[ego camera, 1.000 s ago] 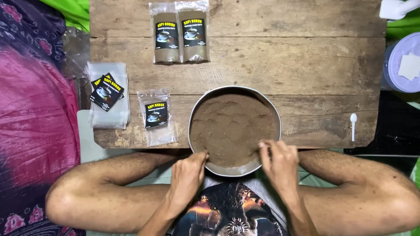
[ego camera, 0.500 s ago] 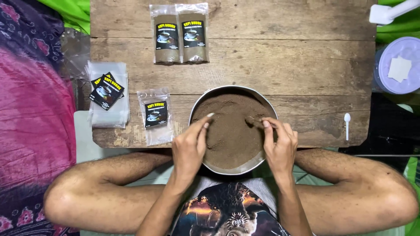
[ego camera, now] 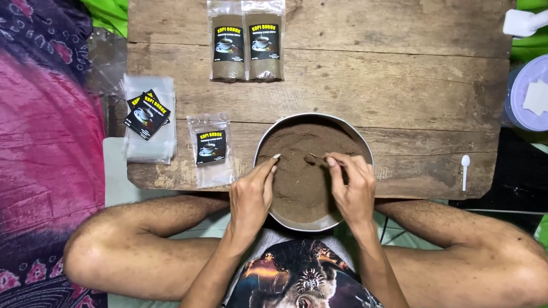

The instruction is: Manually removing small white impurities from a bowl of ground coffee by hand.

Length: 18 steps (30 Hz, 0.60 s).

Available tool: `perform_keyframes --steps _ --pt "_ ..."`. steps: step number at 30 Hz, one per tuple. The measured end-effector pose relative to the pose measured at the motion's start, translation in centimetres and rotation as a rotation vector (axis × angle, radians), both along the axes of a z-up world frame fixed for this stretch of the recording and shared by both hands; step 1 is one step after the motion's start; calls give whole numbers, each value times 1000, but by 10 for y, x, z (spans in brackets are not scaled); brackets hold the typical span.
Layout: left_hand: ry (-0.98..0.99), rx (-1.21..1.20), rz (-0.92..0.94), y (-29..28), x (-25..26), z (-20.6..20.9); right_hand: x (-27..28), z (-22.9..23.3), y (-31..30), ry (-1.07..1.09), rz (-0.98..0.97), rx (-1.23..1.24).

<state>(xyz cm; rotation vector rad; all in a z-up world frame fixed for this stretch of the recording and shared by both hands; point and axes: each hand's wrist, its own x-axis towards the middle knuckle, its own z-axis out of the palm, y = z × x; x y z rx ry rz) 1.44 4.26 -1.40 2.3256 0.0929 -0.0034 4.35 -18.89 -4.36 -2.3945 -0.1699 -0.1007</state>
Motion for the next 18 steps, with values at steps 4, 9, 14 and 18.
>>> perform_keyframes --steps 4,9,14,18 --pt "3 35 3 -11 2 -26 9 -14 24 -12 7 -9" --pt "44 -21 -34 -19 5 -10 4 -28 31 108 -12 31" --pt "-82 -282 88 -22 7 28 11 40 14 169 -175 202" --pt "-151 -351 95 -26 5 48 -2 59 -21 133 -255 203"
